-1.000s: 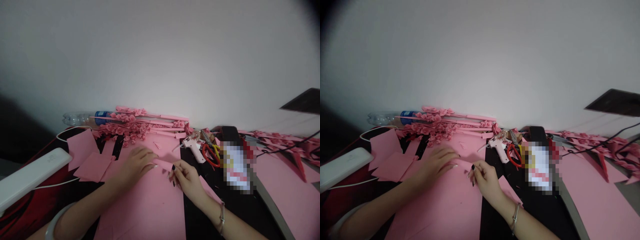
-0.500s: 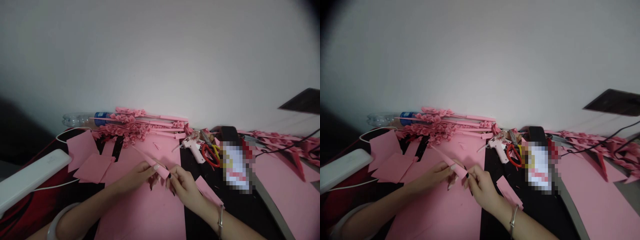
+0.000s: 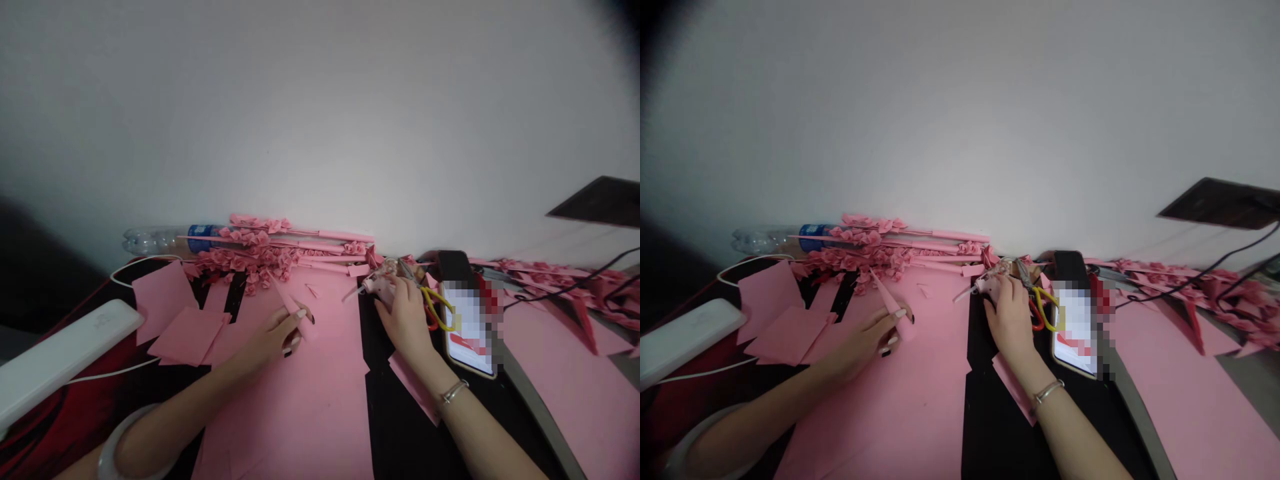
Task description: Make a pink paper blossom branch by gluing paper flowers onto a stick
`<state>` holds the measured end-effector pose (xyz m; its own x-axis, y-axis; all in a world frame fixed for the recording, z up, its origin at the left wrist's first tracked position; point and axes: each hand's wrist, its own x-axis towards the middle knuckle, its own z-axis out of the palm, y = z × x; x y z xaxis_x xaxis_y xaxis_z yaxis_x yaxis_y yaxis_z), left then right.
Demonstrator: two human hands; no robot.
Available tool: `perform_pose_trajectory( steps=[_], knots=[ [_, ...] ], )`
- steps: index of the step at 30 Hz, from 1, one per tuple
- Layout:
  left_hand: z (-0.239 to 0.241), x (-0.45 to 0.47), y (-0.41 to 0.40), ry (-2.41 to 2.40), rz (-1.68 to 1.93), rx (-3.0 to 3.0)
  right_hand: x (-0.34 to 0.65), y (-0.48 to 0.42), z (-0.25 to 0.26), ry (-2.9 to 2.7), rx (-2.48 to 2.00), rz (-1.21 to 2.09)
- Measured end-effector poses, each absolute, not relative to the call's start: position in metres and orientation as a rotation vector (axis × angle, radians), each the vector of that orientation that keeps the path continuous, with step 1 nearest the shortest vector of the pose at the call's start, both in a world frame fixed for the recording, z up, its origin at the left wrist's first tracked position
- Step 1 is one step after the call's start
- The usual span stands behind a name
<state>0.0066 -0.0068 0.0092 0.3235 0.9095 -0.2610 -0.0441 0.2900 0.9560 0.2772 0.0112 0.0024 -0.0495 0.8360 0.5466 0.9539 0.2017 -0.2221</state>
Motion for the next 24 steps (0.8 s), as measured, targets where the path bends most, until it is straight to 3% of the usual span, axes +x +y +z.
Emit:
perform_pose_trajectory(
  steps=[16, 20, 24],
  knots=[
    [0.011, 0.006, -0.003, 1.012, 0.814, 1.169, 0.287, 0.01, 0.004, -1.731, -1.822, -0.204],
    [0.01, 0.008, -0.003, 1.025, 0.87, 1.135, 0.285, 0.002, 0.024, -1.577, -1.677, 0.086],
    [0.014, 0.008, -0.003, 1.06, 0.909, 1.096, 0.278, -0.009, 0.032, -1.333, -1.506, 0.629]
  ],
)
